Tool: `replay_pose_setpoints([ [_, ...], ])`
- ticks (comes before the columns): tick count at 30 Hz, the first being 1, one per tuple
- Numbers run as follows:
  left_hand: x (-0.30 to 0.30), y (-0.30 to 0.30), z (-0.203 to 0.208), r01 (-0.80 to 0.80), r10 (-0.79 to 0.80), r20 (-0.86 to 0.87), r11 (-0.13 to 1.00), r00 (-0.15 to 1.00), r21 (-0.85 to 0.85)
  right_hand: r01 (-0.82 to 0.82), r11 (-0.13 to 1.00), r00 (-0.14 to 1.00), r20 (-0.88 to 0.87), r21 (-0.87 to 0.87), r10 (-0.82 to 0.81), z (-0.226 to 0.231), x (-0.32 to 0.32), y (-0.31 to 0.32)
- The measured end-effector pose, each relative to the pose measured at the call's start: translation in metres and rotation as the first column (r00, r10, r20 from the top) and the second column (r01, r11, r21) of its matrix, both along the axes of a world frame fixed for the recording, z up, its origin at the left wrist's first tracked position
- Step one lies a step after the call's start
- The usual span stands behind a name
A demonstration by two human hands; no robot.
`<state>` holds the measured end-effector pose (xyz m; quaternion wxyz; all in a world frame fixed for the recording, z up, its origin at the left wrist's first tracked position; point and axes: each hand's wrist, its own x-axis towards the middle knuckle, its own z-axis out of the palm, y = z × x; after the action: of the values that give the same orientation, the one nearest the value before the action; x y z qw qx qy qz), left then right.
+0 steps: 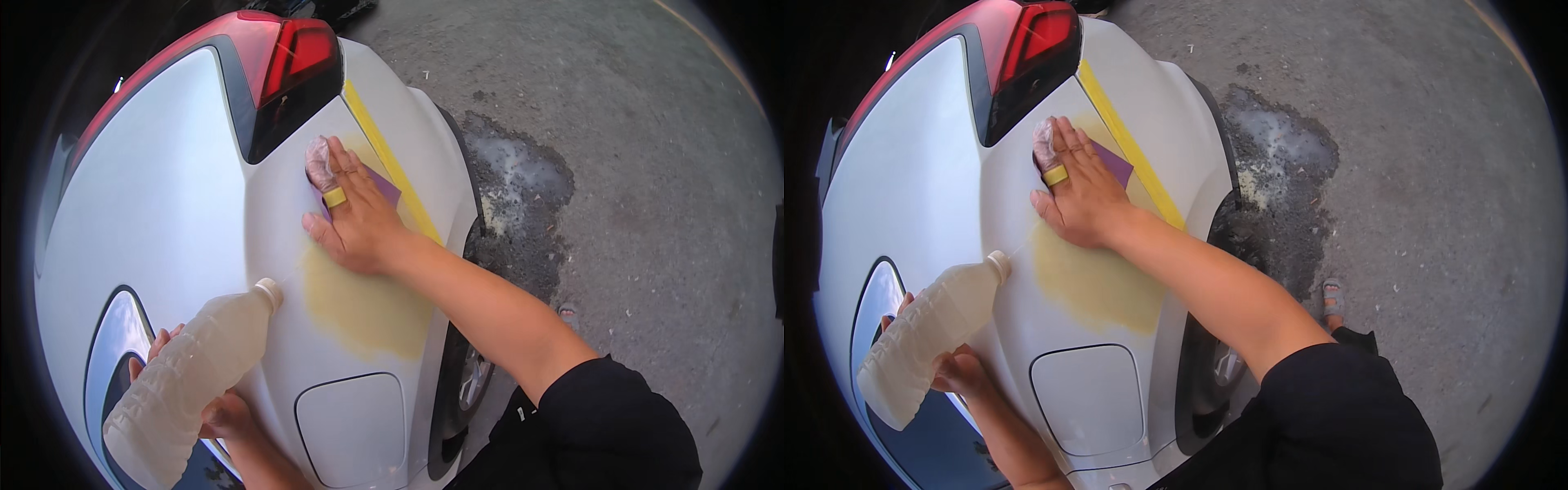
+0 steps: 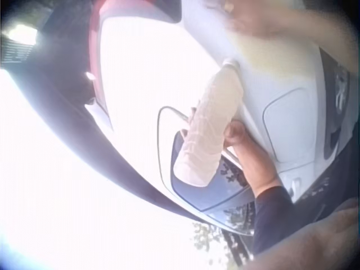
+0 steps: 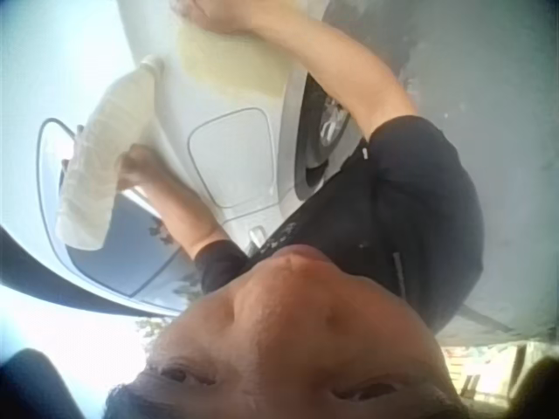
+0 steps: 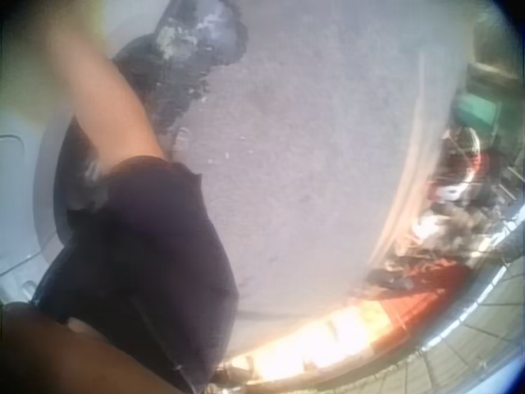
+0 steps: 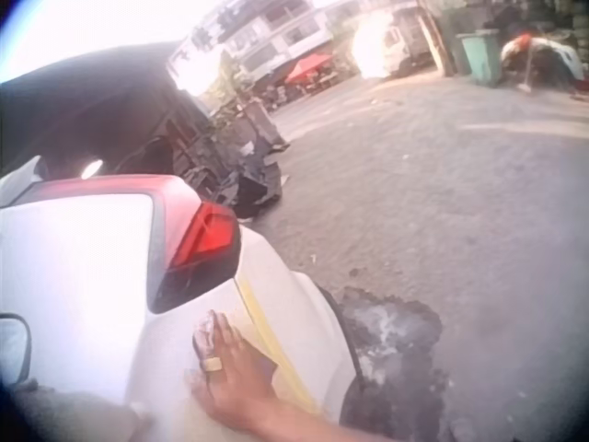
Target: The person pours liquid from a plastic bottle onto the rear quarter panel of a white car and rubs the area with a purple sponge. The person briefly walks away to rinse the sponge in a bucket, then returns to continue rubbing the same panel.
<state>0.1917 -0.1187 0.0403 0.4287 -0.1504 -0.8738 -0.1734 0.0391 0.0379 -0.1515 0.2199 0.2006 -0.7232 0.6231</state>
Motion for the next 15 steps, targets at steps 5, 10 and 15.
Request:
replay_pose_setpoints([
  [5,0.002,0.019,-0.002,-0.207,0.203,-0.045,0.97,0.978,-0.131,-0.355,0.925,0.913,-0.162,0.136,0.374,-0.03,0.082,0.019],
  [10,-0.001,0.015,0.003,-0.236,0.234,-0.038,0.94,0.971,-0.246,-0.011,1.0,1.0,0.006,-0.029,0.011,-0.019,-0.011,0.006],
  [15,0.008,-0.004,0.002,-0.051,0.052,-0.009,0.998,0.999,0.034,-0.311,0.946,0.901,-0.291,0.085,0.323,-0.005,0.078,0.006],
])
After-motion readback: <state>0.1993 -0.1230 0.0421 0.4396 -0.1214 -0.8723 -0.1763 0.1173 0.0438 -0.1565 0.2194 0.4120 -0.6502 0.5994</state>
